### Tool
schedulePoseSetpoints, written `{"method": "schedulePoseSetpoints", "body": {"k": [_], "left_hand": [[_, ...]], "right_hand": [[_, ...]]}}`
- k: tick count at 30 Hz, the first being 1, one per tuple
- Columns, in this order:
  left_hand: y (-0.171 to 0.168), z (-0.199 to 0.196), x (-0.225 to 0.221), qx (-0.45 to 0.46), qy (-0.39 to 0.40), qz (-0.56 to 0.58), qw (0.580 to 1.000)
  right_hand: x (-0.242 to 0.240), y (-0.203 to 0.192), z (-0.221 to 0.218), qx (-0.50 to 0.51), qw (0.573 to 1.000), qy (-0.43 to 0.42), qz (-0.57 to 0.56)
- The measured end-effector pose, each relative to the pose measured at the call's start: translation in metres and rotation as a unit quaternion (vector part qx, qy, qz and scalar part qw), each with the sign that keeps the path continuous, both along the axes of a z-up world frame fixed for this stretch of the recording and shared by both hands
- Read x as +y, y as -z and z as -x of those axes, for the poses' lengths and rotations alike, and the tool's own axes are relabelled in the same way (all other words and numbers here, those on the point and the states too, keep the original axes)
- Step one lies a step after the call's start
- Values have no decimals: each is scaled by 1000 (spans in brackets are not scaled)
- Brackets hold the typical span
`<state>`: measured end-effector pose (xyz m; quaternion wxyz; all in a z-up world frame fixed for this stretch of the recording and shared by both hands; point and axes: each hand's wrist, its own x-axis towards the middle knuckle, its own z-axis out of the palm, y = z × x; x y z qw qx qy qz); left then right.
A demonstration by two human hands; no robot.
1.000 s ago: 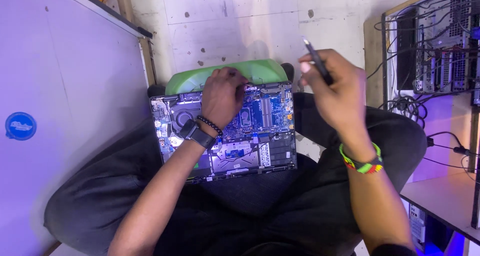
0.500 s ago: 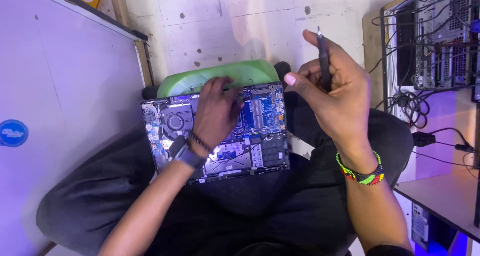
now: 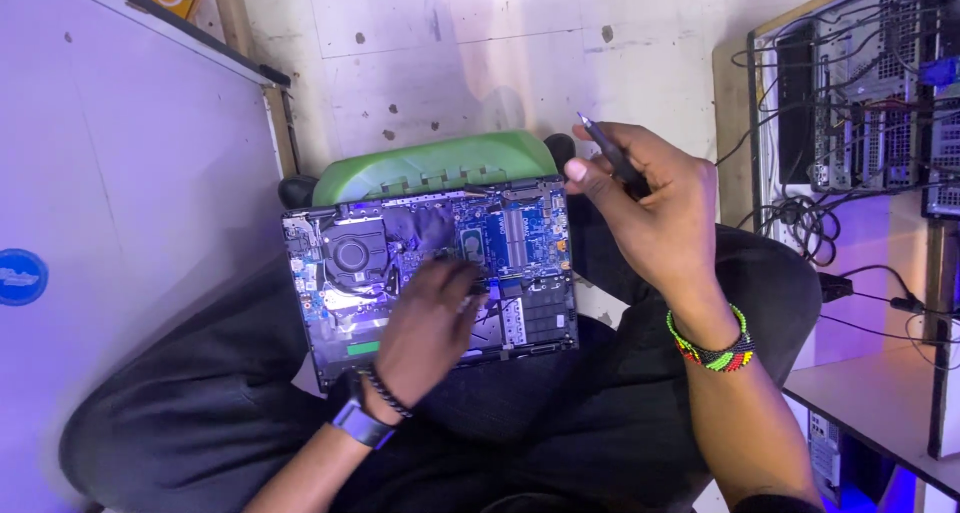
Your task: Disassembling a laptop by removing internal screws and disconnecting motherboard components
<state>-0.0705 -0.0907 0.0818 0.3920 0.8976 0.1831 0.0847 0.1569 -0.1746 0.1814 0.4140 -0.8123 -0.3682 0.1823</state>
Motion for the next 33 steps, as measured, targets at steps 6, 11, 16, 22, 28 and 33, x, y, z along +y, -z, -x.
{"method": "schedulePoseSetpoints", "body": {"k": [6,11,16,22,28,33], "left_hand": [[28,12,-26,39,78,-78,993],[35,14,-32,76,115,-167,976],[37,12,-32,64,113,-224,966],[41,11,-35,46,89,-242,965],[40,10,-41,66,79,-237,966],[35,6,-43,-4,20,-232,973]], "right_hand": [[6,8,4,55,998,19,-38],[4,24,3,93,991,-3,-100],[11,24,11,93,991,-58,-79],[19,31,23,189,967,-99,-138],[26,39,42,263,941,-114,-181],[22,43,62,165,965,-140,-150]]}}
